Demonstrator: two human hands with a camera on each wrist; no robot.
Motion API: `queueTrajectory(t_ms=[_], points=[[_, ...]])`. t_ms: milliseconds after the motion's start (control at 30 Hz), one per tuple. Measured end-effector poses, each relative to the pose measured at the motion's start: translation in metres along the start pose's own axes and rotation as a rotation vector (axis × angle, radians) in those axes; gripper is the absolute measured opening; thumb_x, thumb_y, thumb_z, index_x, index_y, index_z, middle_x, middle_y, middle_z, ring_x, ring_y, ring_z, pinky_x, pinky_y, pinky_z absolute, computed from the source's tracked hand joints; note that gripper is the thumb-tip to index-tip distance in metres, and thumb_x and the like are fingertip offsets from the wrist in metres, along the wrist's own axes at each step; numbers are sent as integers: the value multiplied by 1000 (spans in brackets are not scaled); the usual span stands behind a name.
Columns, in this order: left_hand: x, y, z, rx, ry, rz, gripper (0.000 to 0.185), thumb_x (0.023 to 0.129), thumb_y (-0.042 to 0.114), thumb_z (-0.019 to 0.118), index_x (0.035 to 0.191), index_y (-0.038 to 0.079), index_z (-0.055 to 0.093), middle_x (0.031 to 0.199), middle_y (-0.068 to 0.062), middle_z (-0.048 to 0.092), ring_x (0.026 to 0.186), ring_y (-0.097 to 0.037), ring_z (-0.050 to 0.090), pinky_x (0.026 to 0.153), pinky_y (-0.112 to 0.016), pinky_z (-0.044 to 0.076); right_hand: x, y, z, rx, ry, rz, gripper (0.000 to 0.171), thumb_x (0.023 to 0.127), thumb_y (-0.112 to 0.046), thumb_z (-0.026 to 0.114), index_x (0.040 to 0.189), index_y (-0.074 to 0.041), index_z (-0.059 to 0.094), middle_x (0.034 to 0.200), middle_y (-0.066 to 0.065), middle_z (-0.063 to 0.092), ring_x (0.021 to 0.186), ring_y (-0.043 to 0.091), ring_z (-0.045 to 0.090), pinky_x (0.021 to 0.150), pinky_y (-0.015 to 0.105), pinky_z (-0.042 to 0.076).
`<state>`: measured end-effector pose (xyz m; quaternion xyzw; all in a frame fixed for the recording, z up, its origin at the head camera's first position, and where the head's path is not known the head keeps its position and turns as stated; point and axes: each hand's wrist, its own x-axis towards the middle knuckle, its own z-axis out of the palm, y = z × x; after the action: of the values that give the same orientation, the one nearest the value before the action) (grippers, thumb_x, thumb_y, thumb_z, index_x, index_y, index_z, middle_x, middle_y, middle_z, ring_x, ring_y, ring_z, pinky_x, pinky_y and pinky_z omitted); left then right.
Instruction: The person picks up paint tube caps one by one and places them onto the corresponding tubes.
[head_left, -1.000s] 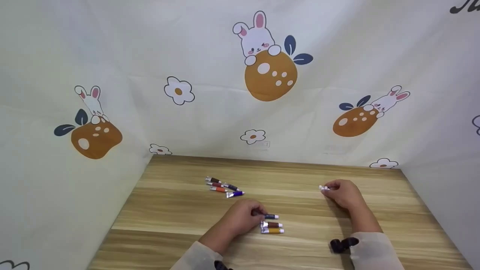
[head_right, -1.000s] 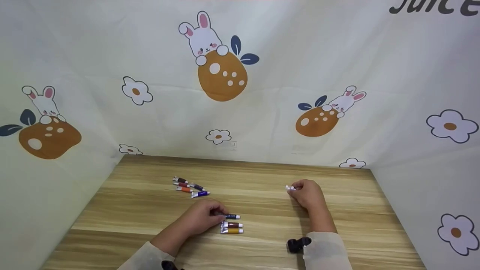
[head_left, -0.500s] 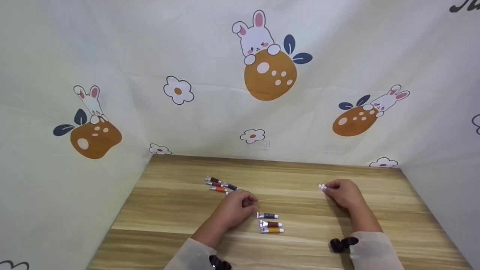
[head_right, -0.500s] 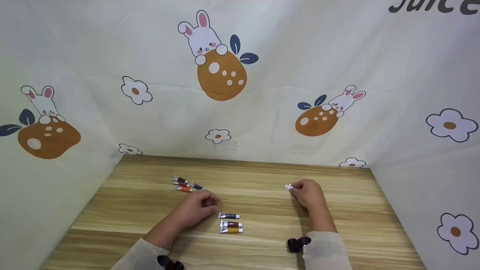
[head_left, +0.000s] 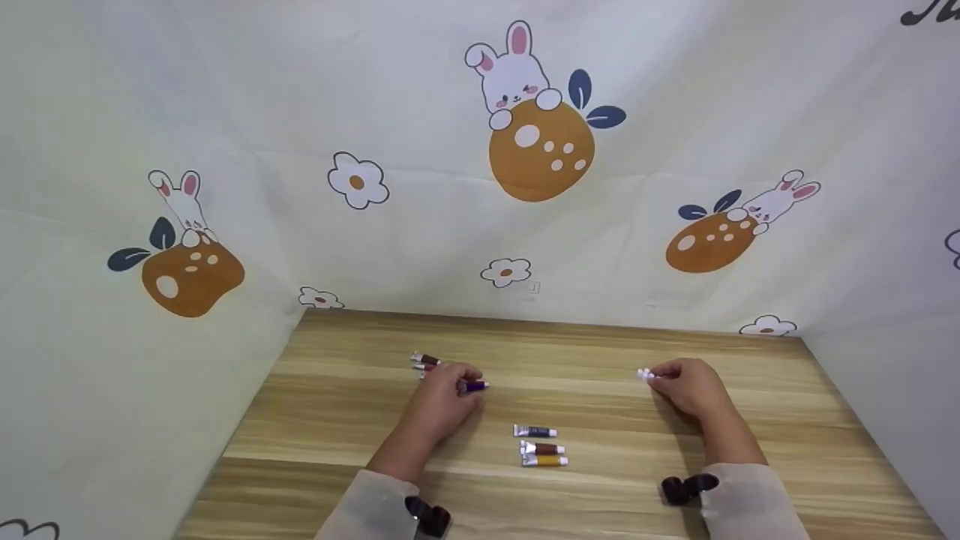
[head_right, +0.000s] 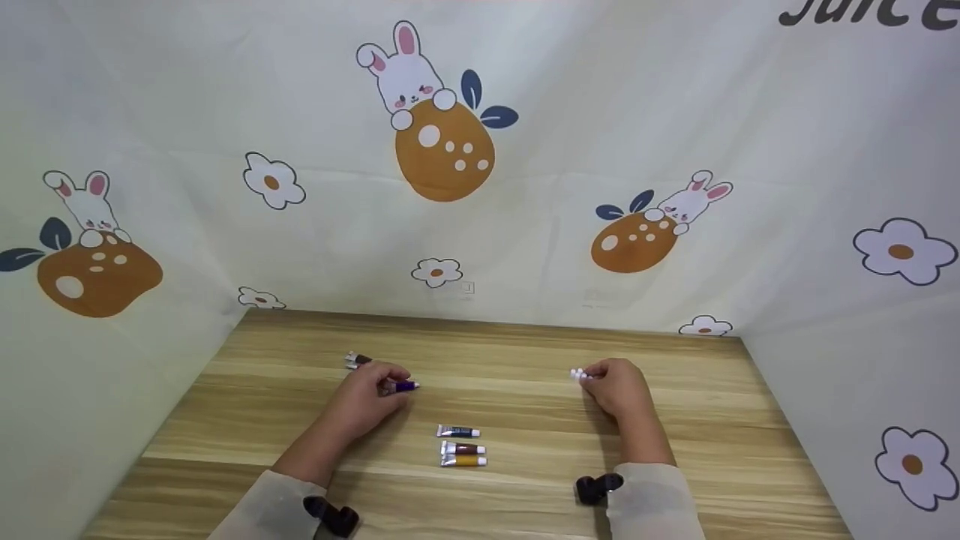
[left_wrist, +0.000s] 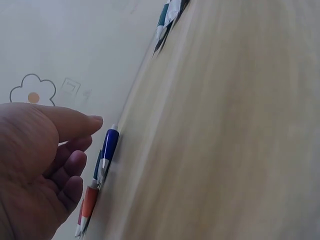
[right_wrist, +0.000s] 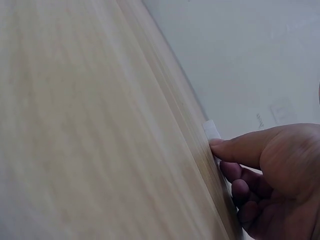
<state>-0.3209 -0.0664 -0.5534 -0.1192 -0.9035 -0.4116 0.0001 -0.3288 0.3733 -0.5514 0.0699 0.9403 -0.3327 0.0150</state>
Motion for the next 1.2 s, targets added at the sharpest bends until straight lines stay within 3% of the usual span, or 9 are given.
queueTrajectory(t_ms=[367, 833, 1200], points=[[2, -7, -2, 14, -6, -59, 25, 91, 14, 85, 115, 14, 77, 119, -5, 74, 117, -26, 69, 106, -50, 56, -1, -1, -2, -22, 8, 13, 30, 97, -28, 79, 112, -3, 81, 117, 19, 78, 105, 31, 69, 88, 42, 55], [3, -12, 0, 66, -28, -16, 21, 91, 16, 85, 112, 18, 82, 115, -3, 78, 110, -22, 70, 101, -48, 57, -3, -1, -3, -33, 30, 5, 23, 97, -24, 77, 108, -4, 82, 115, 19, 79, 105, 32, 69, 90, 42, 54], [1, -10, 1, 104, -31, -39, 19, 92, 21, 85, 111, 20, 84, 113, -2, 75, 105, -20, 68, 98, -46, 57, -5, -12, -15, 17, 29, 93, 34, 99, -28, 72, 121, -2, 77, 125, 22, 74, 104, 31, 67, 80, 35, 54]])
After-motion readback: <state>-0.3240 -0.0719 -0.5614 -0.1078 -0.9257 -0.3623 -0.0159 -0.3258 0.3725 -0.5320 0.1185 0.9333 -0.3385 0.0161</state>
